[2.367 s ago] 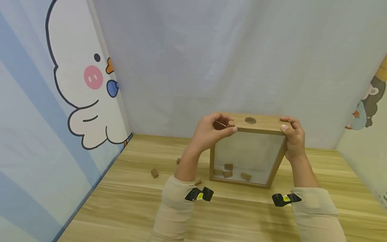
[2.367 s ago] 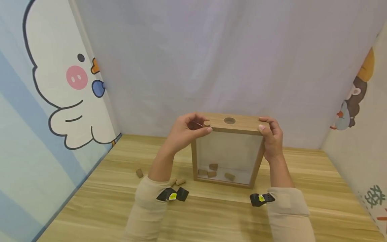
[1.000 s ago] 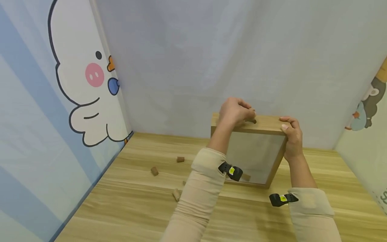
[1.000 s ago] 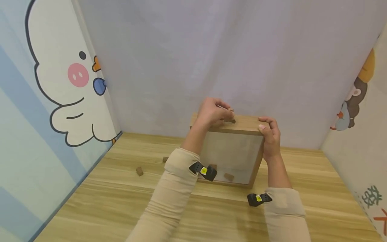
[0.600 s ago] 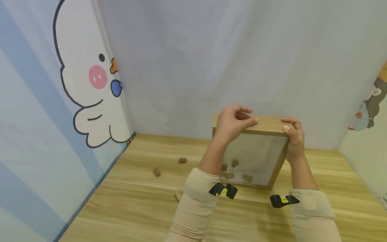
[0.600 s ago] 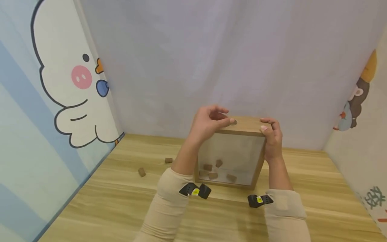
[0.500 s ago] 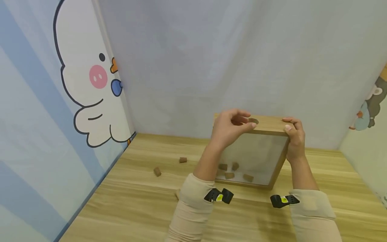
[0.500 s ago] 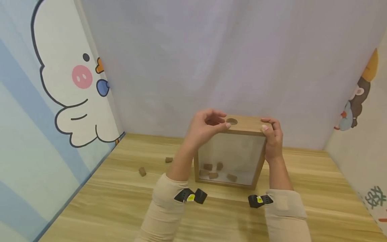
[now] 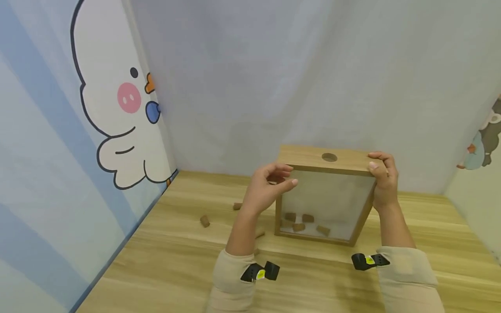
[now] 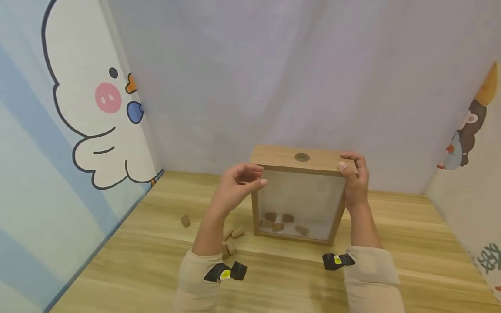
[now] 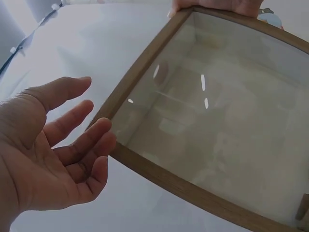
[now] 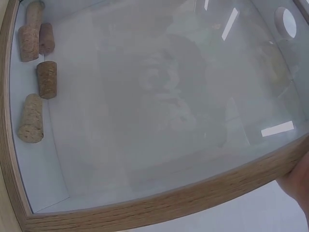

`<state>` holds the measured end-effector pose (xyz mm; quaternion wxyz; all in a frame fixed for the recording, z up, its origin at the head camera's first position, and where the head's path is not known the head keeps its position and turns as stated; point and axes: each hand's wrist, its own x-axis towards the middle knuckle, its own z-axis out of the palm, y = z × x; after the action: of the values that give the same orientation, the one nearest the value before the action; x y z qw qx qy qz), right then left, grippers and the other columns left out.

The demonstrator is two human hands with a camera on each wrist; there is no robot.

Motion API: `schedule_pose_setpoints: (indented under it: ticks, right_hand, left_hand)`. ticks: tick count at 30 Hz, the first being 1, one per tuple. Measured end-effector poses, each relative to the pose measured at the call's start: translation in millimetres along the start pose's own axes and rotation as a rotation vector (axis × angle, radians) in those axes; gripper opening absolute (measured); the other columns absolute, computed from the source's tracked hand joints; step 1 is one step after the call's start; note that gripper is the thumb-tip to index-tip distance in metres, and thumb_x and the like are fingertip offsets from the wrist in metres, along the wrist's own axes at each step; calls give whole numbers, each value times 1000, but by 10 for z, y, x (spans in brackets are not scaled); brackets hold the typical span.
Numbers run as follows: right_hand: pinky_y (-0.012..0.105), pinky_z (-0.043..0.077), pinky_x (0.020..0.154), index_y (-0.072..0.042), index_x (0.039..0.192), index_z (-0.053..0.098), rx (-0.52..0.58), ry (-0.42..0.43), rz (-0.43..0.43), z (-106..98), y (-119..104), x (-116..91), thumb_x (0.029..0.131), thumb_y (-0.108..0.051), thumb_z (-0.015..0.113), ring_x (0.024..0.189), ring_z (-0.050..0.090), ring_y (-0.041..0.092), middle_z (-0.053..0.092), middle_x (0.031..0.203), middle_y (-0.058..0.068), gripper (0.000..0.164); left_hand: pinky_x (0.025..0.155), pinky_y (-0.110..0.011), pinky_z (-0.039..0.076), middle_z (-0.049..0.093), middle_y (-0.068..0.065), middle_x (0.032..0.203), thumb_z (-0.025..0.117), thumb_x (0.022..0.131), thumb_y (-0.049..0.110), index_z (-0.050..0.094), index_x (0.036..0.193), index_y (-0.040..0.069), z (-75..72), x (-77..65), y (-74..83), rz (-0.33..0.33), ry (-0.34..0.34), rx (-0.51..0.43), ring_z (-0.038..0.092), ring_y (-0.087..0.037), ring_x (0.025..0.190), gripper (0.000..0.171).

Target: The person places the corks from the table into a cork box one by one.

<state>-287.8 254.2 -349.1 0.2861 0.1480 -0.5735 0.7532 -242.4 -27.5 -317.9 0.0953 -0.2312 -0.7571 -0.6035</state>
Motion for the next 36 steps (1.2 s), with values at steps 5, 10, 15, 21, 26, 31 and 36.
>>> schedule_pose_setpoints:
  ticks: [5, 10, 15, 21, 26, 31, 36]
  right_hand:
    - [27, 36, 69, -15, 99, 59, -14, -5, 9, 23, -5, -13, 83, -14, 50, 84, 43, 18, 46, 104, 8, 18]
    - [27, 36, 68, -14, 98, 59, -4, 2, 9, 3, -33, -30, 83, -15, 50, 84, 43, 18, 45, 103, 9, 18]
    - [27, 36, 68, -14, 98, 59, 0, 2, 9, -1, -34, -28, 83, -14, 51, 84, 43, 19, 46, 102, 9, 18]
    - [26, 31, 74, -13, 98, 60, 6, 1, -33, 21, 4, -22, 83, -12, 50, 86, 41, 17, 46, 101, 8, 18]
    - [26, 32, 73, -12, 98, 59, 14, -5, -45, 27, 10, -2, 82, -12, 49, 85, 41, 17, 46, 101, 9, 19]
    - [27, 31, 75, -13, 97, 61, 7, 0, -48, 26, 24, 2, 81, -12, 50, 87, 41, 17, 46, 104, 8, 19]
    - [28, 28, 77, -13, 97, 61, 4, -4, -55, 12, 41, -7, 81, -11, 49, 89, 39, 17, 46, 108, 7, 20]
  left_hand:
    - [76, -32, 49, 62, -8, 106, 72, 83, 21, 65, 114, 10, -78, -119, -218, -58, -34, 62, 57, -17, 92, 33]
    - [74, -33, 49, 61, -7, 108, 72, 83, 23, 64, 116, 10, -131, -223, -455, -104, -74, 106, 57, -21, 93, 36]
    - [74, -34, 49, 60, -7, 109, 73, 82, 25, 64, 116, 13, -230, -297, -670, -146, -59, 129, 57, -22, 92, 36]
    - [72, -36, 49, 59, -7, 109, 72, 83, 21, 63, 116, 12, -394, -359, -778, -179, -34, 135, 56, -23, 93, 35]
    - [73, -36, 49, 59, -4, 108, 73, 82, 20, 64, 115, 15, -504, -327, -1098, -209, -16, 120, 56, -21, 92, 35]
    - [75, -38, 49, 58, -6, 108, 73, 82, 16, 64, 116, 14, -617, -333, -1293, -242, -10, 159, 56, -22, 91, 35]
    - [74, -40, 49, 57, -12, 112, 74, 81, 16, 62, 119, 14, -715, -288, -1524, -290, 6, 211, 55, -26, 92, 40]
